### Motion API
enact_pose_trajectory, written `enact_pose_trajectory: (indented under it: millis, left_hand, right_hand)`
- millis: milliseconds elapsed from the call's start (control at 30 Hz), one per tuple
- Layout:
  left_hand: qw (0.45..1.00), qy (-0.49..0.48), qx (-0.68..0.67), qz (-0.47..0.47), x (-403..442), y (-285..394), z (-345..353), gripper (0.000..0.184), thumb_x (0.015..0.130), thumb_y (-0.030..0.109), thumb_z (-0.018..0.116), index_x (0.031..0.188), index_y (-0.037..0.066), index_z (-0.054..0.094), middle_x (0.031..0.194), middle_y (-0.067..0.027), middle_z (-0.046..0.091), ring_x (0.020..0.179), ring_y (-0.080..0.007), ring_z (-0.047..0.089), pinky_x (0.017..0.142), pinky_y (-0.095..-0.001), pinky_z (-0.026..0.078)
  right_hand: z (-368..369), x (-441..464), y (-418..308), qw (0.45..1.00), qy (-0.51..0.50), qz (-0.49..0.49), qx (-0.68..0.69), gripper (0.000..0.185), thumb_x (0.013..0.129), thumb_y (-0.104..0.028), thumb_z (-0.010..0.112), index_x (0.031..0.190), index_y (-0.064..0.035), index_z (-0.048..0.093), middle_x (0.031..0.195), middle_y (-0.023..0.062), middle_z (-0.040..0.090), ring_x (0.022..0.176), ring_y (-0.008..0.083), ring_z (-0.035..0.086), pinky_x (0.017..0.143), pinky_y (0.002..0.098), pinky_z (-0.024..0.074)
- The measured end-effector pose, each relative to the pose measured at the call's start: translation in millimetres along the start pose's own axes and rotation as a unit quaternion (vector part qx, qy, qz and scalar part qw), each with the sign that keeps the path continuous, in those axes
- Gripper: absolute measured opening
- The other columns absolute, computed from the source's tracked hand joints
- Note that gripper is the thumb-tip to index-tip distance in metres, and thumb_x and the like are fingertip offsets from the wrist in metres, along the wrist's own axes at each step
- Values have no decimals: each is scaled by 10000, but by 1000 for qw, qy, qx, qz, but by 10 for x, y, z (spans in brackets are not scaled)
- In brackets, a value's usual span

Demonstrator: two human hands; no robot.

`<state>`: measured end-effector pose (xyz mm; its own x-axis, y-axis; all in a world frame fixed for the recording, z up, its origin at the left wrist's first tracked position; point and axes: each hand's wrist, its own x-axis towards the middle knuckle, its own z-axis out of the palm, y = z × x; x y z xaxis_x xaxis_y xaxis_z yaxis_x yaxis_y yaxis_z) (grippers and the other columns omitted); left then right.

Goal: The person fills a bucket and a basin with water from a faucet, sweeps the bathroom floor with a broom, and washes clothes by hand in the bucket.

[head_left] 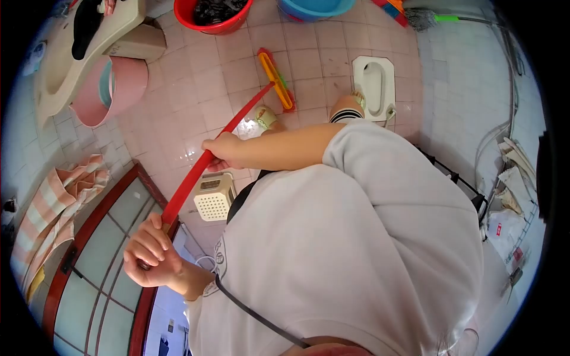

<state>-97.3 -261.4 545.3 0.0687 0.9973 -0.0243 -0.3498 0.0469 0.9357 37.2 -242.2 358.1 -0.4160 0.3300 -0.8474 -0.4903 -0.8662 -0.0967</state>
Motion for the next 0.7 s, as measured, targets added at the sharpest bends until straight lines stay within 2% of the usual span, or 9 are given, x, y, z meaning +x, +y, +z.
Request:
enact_pose_trajectory:
  millis: [133,233,300,333,433,500,567,633,700]
  left_hand:
    - [1000,-6,-1,8,-34,-22,-14,389,781,219,329,407,121,288,366,-15,325,365,-134,282,574,-323,282]
    - [993,-117,-6,32,48,-1,23,439,817,274,354,410,111,327,360,-7,334,334,-133,298,534,-305,316]
    - [919,-391,-10,48,119,38,43,490,844,347,381,419,103,374,363,1,353,315,-134,327,493,-274,341]
    - [890,-453,-15,41,144,42,101,517,848,407,397,433,100,403,383,6,375,339,-139,372,493,-251,356]
    - [883,-469,-19,12,98,-68,226,458,833,325,418,435,101,399,392,1,391,356,-150,382,515,-277,361]
    - [951,-289,108,11,-143,-241,380,341,760,173,397,426,117,354,375,2,361,366,-162,379,565,-338,352]
    - [995,-48,76,-49,-464,-669,438,375,793,209,343,427,131,318,353,-10,356,345,-158,330,582,-339,338]
    - [993,46,13,-106,-779,-788,441,389,817,221,291,437,139,302,339,-27,362,336,-157,288,616,-335,330]
    - [993,45,29,-102,-941,-822,453,401,838,226,262,449,140,306,338,-33,366,338,-156,293,641,-329,329]
  right_hand:
    - [-10,-18,28,1000,-7,-15,20,174,772,-120,483,784,53,472,697,154,560,549,230,575,509,330,530]
    - [-61,-65,-26,996,-33,-32,75,143,771,-83,477,788,55,443,716,152,534,612,268,582,571,370,535]
    - [-170,-183,-89,965,-103,32,240,103,776,-42,456,805,43,406,745,144,493,714,294,571,656,430,521]
    - [-225,-276,-136,953,-109,63,274,83,792,-30,427,825,24,373,747,122,450,757,279,545,704,472,498]
    - [-469,-197,-92,944,-127,36,304,88,804,-45,418,854,6,367,733,110,445,714,253,526,689,473,499]
    - [-634,161,27,948,-120,25,295,61,815,-49,386,852,-4,369,702,100,433,678,239,517,673,466,502]
    - [-831,548,187,963,19,59,262,48,819,-51,355,834,-11,377,680,95,428,631,226,516,627,461,510]
    - [-905,626,472,979,39,40,196,64,825,-63,336,834,-15,377,669,89,422,568,217,506,558,447,516]
    - [-947,592,570,976,52,63,202,96,827,-90,367,768,-16,381,614,84,419,518,210,478,531,415,503]
